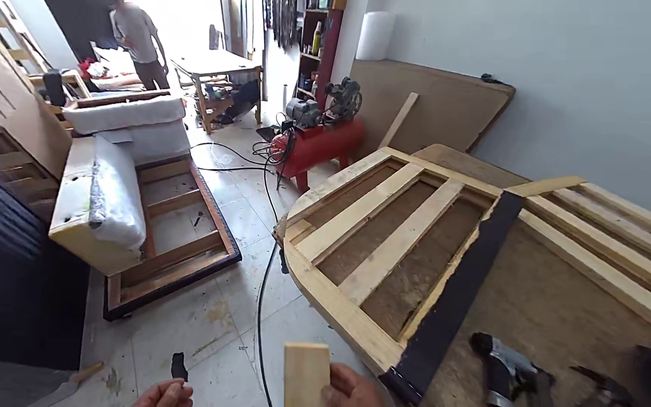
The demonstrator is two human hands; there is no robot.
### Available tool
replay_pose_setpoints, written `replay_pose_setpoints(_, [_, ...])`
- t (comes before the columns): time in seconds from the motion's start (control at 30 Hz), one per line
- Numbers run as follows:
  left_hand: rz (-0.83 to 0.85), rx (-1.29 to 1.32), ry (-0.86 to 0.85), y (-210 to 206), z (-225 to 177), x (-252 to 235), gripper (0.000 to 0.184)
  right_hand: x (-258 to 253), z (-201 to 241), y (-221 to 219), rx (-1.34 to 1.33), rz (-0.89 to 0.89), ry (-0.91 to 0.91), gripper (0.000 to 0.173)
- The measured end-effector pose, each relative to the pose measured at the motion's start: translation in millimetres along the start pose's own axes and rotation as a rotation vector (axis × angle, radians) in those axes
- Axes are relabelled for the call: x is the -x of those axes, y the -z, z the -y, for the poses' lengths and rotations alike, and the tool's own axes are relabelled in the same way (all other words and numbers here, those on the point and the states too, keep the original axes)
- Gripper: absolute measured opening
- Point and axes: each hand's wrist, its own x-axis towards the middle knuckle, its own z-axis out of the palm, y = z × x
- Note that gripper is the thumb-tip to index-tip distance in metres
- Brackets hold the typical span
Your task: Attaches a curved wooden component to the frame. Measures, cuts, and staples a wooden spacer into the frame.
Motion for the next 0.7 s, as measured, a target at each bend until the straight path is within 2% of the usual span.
replay_pose_setpoints(0.1, [0.042, -0.045, 0.049, -10, -43, -61, 0.021, -69, 38, 19, -0.049, -0.111, 0.075, 0.034])
replay_pose_setpoints(0.17, [0.092, -0.048, 0.068, -26, -59, -97, 0.021, -129, 62, 37, -0.032, -0.145, 0.129, 0.033])
replay_pose_setpoints(0.27, [0.165, -0.033, 0.103, -60, -66, -148, 0.02, -228, 93, 60, 0.048, -0.214, 0.059, 0.03])
replay_pose_setpoints(0.33, [0.195, -0.022, 0.117, -87, -66, -183, 0.019, -292, 99, 71, 0.085, -0.235, 0.006, 0.028])
replay_pose_setpoints(0.43, [0.195, -0.032, 0.146, -135, -76, -231, 0.024, -372, 109, 82, 0.167, -0.197, -0.105, 0.027])
replay_pose_setpoints(0.57, [0.299, -0.087, 0.079, -197, -100, -300, 0.029, -439, 118, 92, 0.346, -0.077, -0.271, 0.023])
replay_pose_setpoints(0.7, [0.404, -0.22, 0.075, -247, -123, -363, 0.035, -460, 115, 92, 0.345, -0.086, -0.396, 0.017])
